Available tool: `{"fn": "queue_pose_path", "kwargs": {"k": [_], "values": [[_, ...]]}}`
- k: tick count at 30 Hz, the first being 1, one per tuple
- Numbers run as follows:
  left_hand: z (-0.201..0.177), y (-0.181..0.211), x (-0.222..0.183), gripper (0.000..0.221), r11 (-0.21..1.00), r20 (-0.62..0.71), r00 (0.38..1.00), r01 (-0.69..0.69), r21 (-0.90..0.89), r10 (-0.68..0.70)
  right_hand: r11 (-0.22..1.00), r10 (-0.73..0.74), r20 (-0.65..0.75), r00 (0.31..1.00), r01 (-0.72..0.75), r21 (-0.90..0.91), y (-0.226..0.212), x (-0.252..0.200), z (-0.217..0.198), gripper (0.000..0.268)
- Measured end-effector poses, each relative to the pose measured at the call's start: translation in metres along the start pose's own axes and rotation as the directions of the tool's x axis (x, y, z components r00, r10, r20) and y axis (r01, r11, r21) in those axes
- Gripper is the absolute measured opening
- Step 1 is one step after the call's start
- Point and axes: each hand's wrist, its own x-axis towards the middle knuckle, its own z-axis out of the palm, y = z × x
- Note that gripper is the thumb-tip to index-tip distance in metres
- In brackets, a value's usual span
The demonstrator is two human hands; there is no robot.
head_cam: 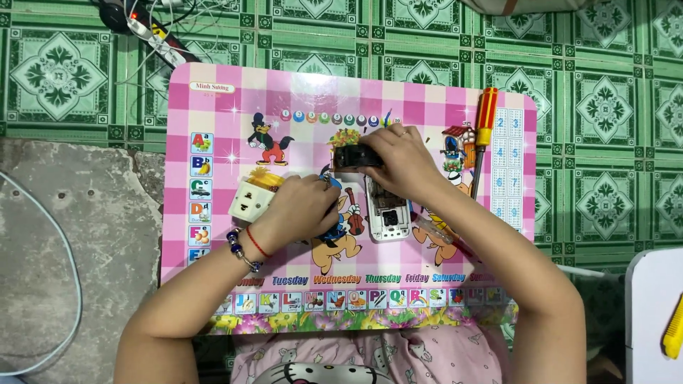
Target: Disassembling and repairing a power adapter using a screwdriver on a low workspace.
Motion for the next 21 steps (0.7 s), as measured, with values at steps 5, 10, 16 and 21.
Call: {"fn": "queue_pose_path", "kwargs": {"k": [5,10,16,21], "values": [[-0.004,0.003,-0.001,0.036,1.000,0.016,1.000,-0.001,0.009,0.001,0.998,0.062,-0.016,0.998,-0.062,0.018,-0.016,-0.019,-0.009,0.074],[0.001,0.002,-0.002,0.037,0.999,-0.027,1.000,-0.005,0.035,0.006,0.979,0.204,0.075,0.976,-0.202,-0.023,-0.078,-0.072,-0.008,0.111],[-0.003,0.003,-0.001,0.037,1.000,0.000,1.000,0.005,0.027,-0.005,0.984,0.076,-0.073,0.994,-0.087,-0.153,-0.067,-0.094,0.027,0.086],[0.004,0.000,0.000,0.038,0.999,0.006,1.000,0.004,0.043,-0.004,0.953,0.140,-0.119,0.983,-0.102,0.284,-0.061,-0.100,0.013,0.105]]}}
